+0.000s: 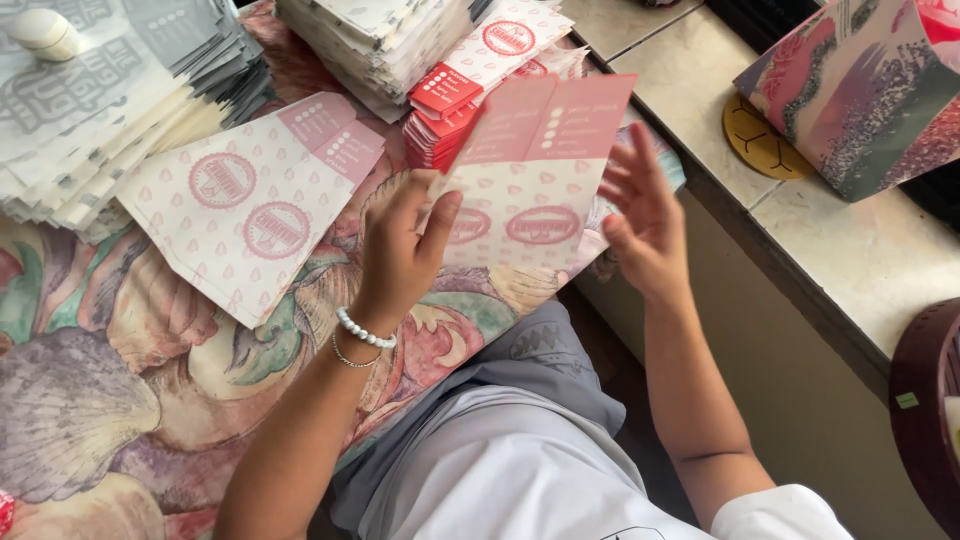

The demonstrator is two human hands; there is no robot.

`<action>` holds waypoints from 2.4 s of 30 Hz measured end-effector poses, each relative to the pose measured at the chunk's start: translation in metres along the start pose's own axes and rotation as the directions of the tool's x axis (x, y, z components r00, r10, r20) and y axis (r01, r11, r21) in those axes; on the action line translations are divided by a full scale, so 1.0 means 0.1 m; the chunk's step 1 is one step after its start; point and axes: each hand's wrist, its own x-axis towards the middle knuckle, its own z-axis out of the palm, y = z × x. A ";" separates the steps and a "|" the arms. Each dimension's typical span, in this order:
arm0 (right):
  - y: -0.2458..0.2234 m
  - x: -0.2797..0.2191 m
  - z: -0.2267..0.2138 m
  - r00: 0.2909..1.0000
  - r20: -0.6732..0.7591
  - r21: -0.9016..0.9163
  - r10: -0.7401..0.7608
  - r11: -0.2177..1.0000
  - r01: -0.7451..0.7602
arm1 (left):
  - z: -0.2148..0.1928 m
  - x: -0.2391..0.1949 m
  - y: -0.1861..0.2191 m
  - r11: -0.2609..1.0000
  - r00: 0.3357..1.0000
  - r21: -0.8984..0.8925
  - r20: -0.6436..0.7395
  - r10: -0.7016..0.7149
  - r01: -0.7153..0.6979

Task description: Manually folding paper food wrappers along pre-marked lines and stacking them on a table.

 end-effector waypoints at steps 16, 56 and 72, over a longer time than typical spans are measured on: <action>1.00 -0.26 0.16 0.982 -0.118 -0.128 0.151 0.978 -0.166 | 0.17 -0.36 -0.14 0.985 0.955 -0.125 -0.259 -0.147 0.117; 1.01 0.89 0.57 0.546 0.637 -0.769 0.544 0.505 0.393 | -0.20 -0.52 -0.96 0.771 0.840 0.561 0.226 -0.494 0.303; 0.25 -0.88 0.72 0.767 0.615 -0.565 -0.182 0.576 0.591 | -0.20 -0.57 -0.58 0.728 0.902 0.668 0.208 -0.377 0.150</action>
